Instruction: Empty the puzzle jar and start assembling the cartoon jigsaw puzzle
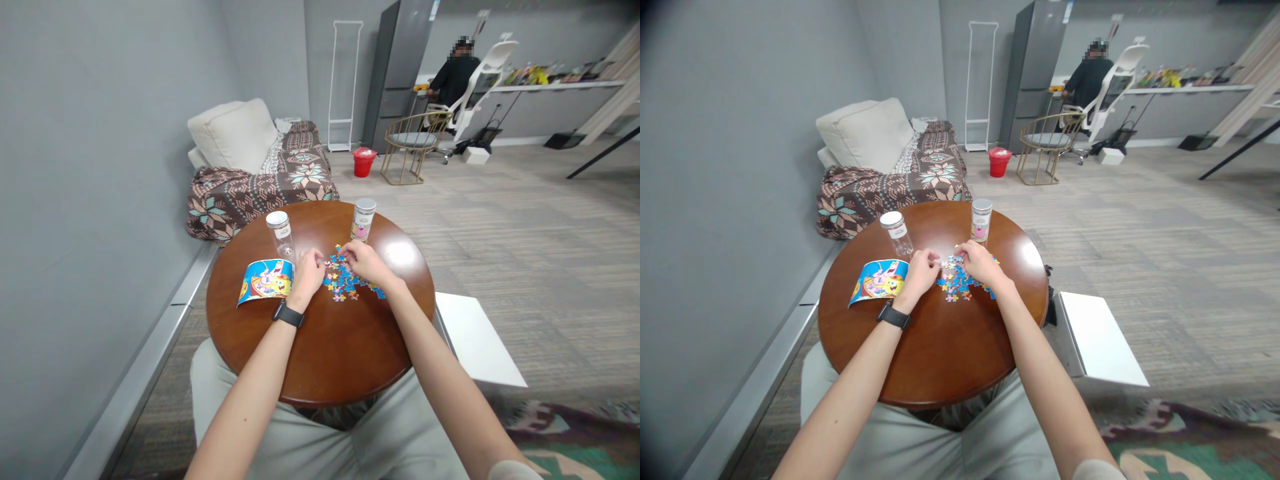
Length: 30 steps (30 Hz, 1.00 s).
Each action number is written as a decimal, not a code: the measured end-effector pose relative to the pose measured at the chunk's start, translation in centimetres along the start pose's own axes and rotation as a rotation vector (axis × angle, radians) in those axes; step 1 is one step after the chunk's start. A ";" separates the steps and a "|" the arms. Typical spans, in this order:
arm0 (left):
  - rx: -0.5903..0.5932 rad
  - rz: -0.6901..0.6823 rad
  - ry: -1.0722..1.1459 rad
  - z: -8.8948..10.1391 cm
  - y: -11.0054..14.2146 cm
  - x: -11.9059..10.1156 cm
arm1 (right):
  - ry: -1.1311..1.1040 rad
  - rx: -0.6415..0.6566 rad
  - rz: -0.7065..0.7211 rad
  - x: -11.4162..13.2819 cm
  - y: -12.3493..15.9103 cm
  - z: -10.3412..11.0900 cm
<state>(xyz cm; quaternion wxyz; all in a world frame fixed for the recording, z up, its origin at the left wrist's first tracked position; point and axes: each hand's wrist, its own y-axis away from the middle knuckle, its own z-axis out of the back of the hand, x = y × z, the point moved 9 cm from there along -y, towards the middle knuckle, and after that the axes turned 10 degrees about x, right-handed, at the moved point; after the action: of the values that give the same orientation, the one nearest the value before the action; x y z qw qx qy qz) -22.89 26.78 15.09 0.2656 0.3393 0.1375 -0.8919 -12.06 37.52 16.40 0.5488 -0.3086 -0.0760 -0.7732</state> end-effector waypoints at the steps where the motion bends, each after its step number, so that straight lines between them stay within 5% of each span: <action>1: 0.007 0.003 -0.002 0.0 0.0 0.0 | 0.012 -0.017 -0.027 -0.2 0.0 0.2; 8: 0.225 -0.073 -0.061 -0.7 0.6 -1.5 | 0.123 -0.126 -0.455 -3.6 1.5 2.2; 13: 0.422 -0.205 -0.153 -1.9 1.2 -1.9 | 0.179 -0.123 -0.622 -4.6 2.5 2.6; 16: 0.416 -0.205 -0.153 -2.0 1.1 -1.6 | 0.149 -0.121 -0.623 -5.1 2.4 2.3; 25: 0.217 -0.201 -0.233 -1.1 1.3 -2.7 | -0.083 -0.155 -0.328 -3.9 0.4 1.6; 30: 0.386 -0.524 -0.193 -2.3 2.7 -6.1 | -0.012 -0.186 -0.403 -4.3 1.0 2.4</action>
<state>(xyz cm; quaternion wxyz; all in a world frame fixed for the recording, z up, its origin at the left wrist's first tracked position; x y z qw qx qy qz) -16.26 27.88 17.36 -0.0298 0.2504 0.0231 -0.9674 -9.35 41.65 15.68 0.3518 -0.3412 -0.0677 -0.8690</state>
